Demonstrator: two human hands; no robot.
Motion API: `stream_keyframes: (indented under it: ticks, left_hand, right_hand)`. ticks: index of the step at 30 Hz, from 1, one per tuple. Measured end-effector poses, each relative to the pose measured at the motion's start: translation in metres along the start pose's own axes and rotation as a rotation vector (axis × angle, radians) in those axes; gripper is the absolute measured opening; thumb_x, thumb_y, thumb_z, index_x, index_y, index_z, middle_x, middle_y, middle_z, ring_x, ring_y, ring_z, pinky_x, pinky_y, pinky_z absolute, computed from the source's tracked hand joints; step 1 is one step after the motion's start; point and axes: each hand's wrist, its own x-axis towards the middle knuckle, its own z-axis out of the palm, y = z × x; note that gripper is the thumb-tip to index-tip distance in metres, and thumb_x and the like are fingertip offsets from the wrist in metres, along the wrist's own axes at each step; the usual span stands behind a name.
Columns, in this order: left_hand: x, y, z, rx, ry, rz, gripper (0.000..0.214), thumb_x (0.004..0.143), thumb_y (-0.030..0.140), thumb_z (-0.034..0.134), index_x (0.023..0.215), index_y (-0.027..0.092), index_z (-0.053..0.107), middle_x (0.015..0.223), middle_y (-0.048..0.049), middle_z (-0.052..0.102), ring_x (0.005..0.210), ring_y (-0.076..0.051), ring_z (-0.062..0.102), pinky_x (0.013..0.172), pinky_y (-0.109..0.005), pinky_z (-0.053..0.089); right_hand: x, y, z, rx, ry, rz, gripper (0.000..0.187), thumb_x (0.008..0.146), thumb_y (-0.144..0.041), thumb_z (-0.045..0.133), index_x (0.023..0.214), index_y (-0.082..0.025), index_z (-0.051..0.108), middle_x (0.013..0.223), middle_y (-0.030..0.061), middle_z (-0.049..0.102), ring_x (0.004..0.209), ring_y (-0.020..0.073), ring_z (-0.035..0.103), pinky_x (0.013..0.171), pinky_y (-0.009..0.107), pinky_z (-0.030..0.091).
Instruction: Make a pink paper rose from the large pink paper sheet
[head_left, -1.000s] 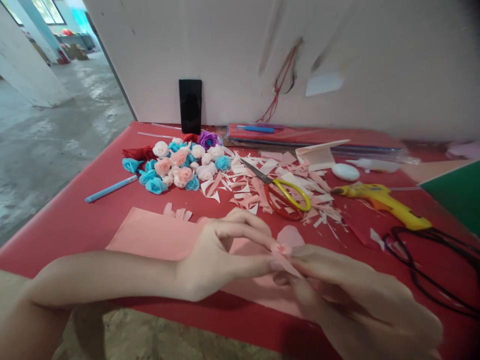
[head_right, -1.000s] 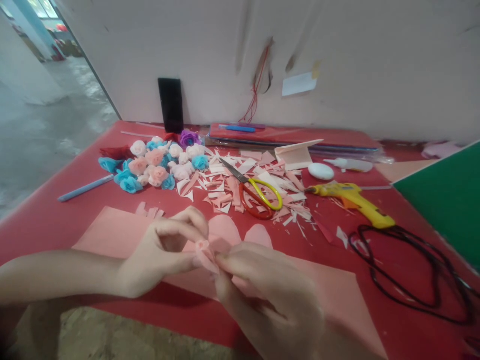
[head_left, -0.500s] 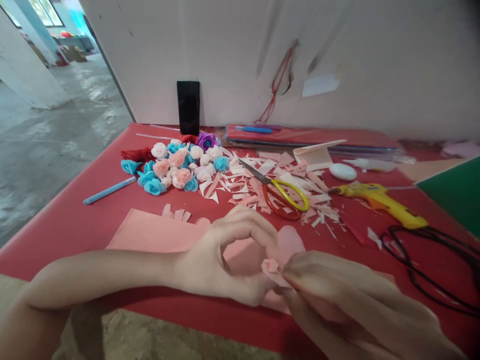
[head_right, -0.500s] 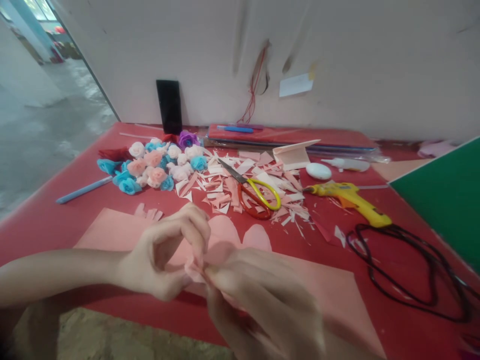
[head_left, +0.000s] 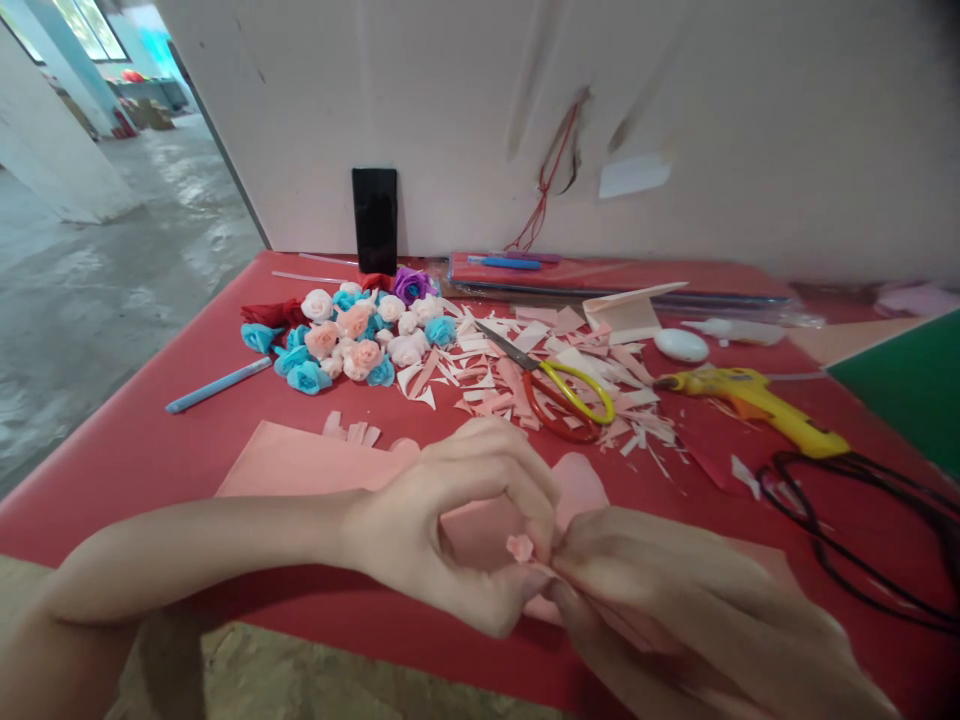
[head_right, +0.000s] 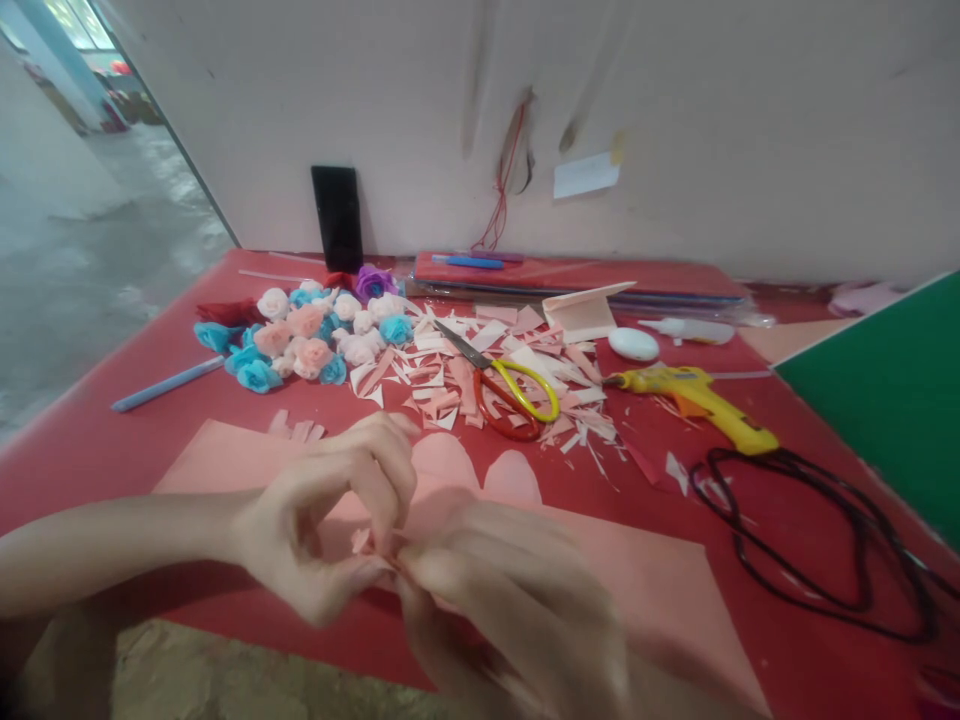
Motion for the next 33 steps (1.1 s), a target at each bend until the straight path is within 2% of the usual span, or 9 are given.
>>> stream_keyframes:
  ticks: [3, 7, 10, 12, 17, 21, 26, 31, 33]
  left_hand:
    - [0.003, 0.002, -0.005, 0.090, -0.083, 0.046, 0.012, 0.071, 0.014, 0.058, 0.070, 0.017, 0.047, 0.062, -0.0022, 0.058, 0.062, -0.012, 0.054, 0.069, -0.031, 0.044]
    - [0.007, 0.003, -0.011, 0.206, -0.103, 0.140, 0.011, 0.071, 0.014, 0.058, 0.070, 0.017, 0.047, 0.061, -0.0012, 0.062, 0.059, -0.010, 0.055, 0.067, -0.028, 0.045]
    - [0.011, 0.004, -0.017, 0.281, -0.136, 0.189, 0.008, 0.070, 0.012, 0.054, 0.072, 0.017, 0.049, 0.062, -0.0006, 0.064, 0.059, -0.010, 0.057, 0.074, -0.029, 0.046]
    - [0.014, 0.004, -0.021, 0.316, -0.167, 0.235, 0.006, 0.071, 0.012, 0.054, 0.072, 0.017, 0.050, 0.065, -0.0015, 0.066, 0.061, -0.011, 0.058, 0.076, -0.030, 0.047]
    - [0.018, 0.003, -0.029, 0.384, -0.241, 0.363, 0.005, 0.073, 0.012, 0.056, 0.073, 0.017, 0.056, 0.066, -0.0007, 0.068, 0.063, -0.011, 0.058, 0.087, -0.032, 0.046]
    - [0.017, 0.004, -0.033, 0.417, -0.289, 0.438, 0.003, 0.073, 0.016, 0.062, 0.075, 0.014, 0.063, 0.070, -0.0015, 0.069, 0.067, -0.012, 0.059, 0.090, -0.032, 0.047]
    - [0.020, 0.005, -0.038, 0.448, -0.371, 0.465, 0.011, 0.078, 0.021, 0.058, 0.079, 0.013, 0.066, 0.077, -0.0028, 0.071, 0.073, -0.014, 0.062, 0.095, -0.032, 0.045]
    - [0.020, 0.005, -0.037, 0.430, -0.352, 0.461, 0.016, 0.083, 0.020, 0.050, 0.077, 0.014, 0.064, 0.074, -0.0035, 0.070, 0.073, -0.013, 0.062, 0.089, -0.027, 0.048]
    - [0.018, 0.005, -0.035, 0.427, -0.305, 0.442, 0.011, 0.080, 0.017, 0.052, 0.074, 0.013, 0.061, 0.072, -0.0043, 0.069, 0.071, -0.013, 0.061, 0.089, -0.028, 0.048]
  right_hand:
    - [0.002, 0.002, 0.001, -0.002, -0.056, -0.003, 0.019, 0.071, -0.002, 0.057, 0.070, -0.021, 0.057, 0.060, -0.0007, 0.064, 0.054, 0.0108, 0.062, 0.051, 0.016, 0.052]
    - [0.003, 0.003, 0.005, 0.090, 0.113, 0.073, 0.019, 0.074, -0.010, 0.050, 0.062, -0.023, 0.056, 0.051, -0.0024, 0.060, 0.044, 0.0095, 0.055, 0.040, 0.017, 0.046]
    - [0.007, 0.003, 0.003, 0.171, 0.044, 0.113, 0.018, 0.070, -0.009, 0.053, 0.064, -0.024, 0.060, 0.051, -0.0043, 0.063, 0.044, 0.0080, 0.058, 0.042, 0.014, 0.047]
    - [0.010, 0.007, 0.000, 0.239, 0.067, 0.206, 0.016, 0.069, -0.014, 0.059, 0.074, -0.028, 0.065, 0.062, -0.0042, 0.069, 0.054, 0.0095, 0.063, 0.052, 0.013, 0.051]
    - [0.012, 0.020, -0.002, 0.742, -0.289, 0.662, 0.016, 0.077, -0.029, 0.059, 0.066, -0.024, 0.069, 0.055, -0.0022, 0.069, 0.047, 0.0076, 0.059, 0.045, 0.012, 0.046]
    - [0.011, 0.022, 0.003, 0.993, -0.310, 0.835, 0.014, 0.070, -0.031, 0.067, 0.063, -0.020, 0.070, 0.055, -0.0008, 0.066, 0.049, 0.0062, 0.054, 0.048, 0.013, 0.043]
    - [0.012, 0.018, 0.004, 1.005, -0.289, 0.892, 0.008, 0.067, -0.023, 0.068, 0.060, -0.019, 0.069, 0.053, -0.0020, 0.065, 0.049, 0.0050, 0.053, 0.048, 0.011, 0.042]
    - [0.016, 0.013, -0.002, 0.935, -0.260, 0.890, 0.008, 0.066, -0.020, 0.065, 0.059, -0.020, 0.069, 0.052, -0.0024, 0.065, 0.049, 0.0052, 0.056, 0.049, 0.010, 0.044]
    - [0.016, 0.013, -0.003, 0.850, -0.263, 0.825, 0.010, 0.067, -0.016, 0.063, 0.065, -0.022, 0.071, 0.054, -0.0029, 0.067, 0.050, 0.0062, 0.061, 0.049, 0.010, 0.047]
